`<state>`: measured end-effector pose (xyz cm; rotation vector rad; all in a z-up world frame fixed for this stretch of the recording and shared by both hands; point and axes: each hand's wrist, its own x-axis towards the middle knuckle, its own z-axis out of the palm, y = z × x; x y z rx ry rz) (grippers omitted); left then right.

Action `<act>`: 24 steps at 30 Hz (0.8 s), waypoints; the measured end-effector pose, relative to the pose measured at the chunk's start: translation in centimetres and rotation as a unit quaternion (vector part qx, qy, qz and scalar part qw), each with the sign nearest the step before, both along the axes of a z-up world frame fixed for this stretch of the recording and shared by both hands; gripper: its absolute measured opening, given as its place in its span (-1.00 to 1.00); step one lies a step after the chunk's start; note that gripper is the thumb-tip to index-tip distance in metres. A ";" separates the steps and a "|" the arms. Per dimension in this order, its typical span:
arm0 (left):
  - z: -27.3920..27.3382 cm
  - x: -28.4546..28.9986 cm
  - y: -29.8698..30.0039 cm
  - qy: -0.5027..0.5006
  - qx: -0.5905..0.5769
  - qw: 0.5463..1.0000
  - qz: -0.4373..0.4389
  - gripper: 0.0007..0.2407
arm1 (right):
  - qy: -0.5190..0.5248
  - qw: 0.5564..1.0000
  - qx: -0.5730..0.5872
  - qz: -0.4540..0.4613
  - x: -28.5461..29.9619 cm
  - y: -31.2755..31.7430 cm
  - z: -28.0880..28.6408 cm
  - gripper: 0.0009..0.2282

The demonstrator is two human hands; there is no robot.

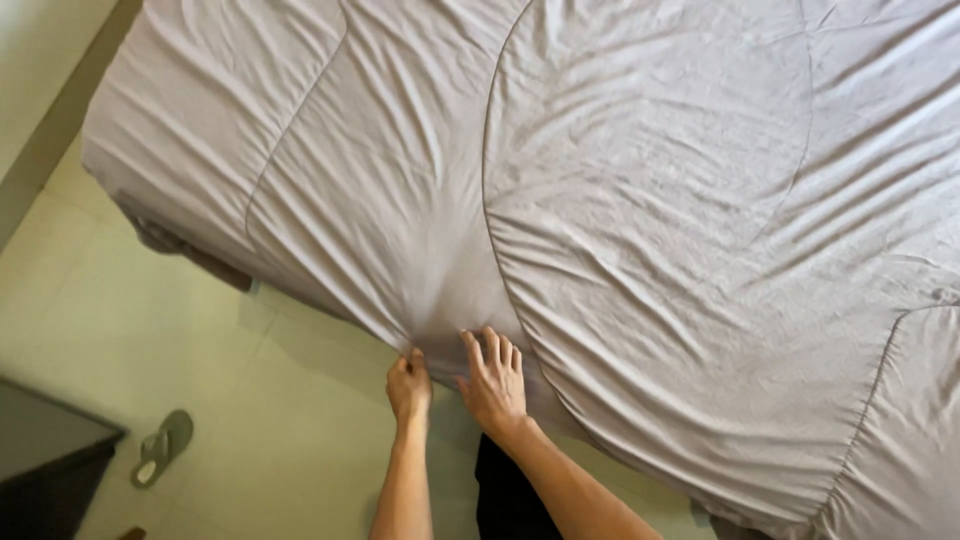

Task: The person spreads a light brown duvet over a bed with a grey fitted sheet. They pick up the duvet from a chair, unfold it, and then walk around the bed to smooth and align the fabric on all sides.

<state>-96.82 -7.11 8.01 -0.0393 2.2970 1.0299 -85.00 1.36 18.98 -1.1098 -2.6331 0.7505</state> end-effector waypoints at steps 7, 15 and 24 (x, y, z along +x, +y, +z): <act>2.0 -5.9 -1.7 0.079 -0.041 0.988 -0.124 -0.65 | 0.004 1.000 -0.003 0.015 -2.0 0.6 -6.3 -0.92; 7.4 -18.8 0.7 0.392 -0.095 0.812 -0.422 -0.45 | 0.040 0.998 -0.046 -0.029 -2.4 -0.4 -5.9 -0.98; 3.4 -25.6 -2.1 0.256 -0.087 0.756 -0.596 -0.72 | 0.076 0.995 -0.029 -0.058 -17.7 -4.0 0.0 -0.58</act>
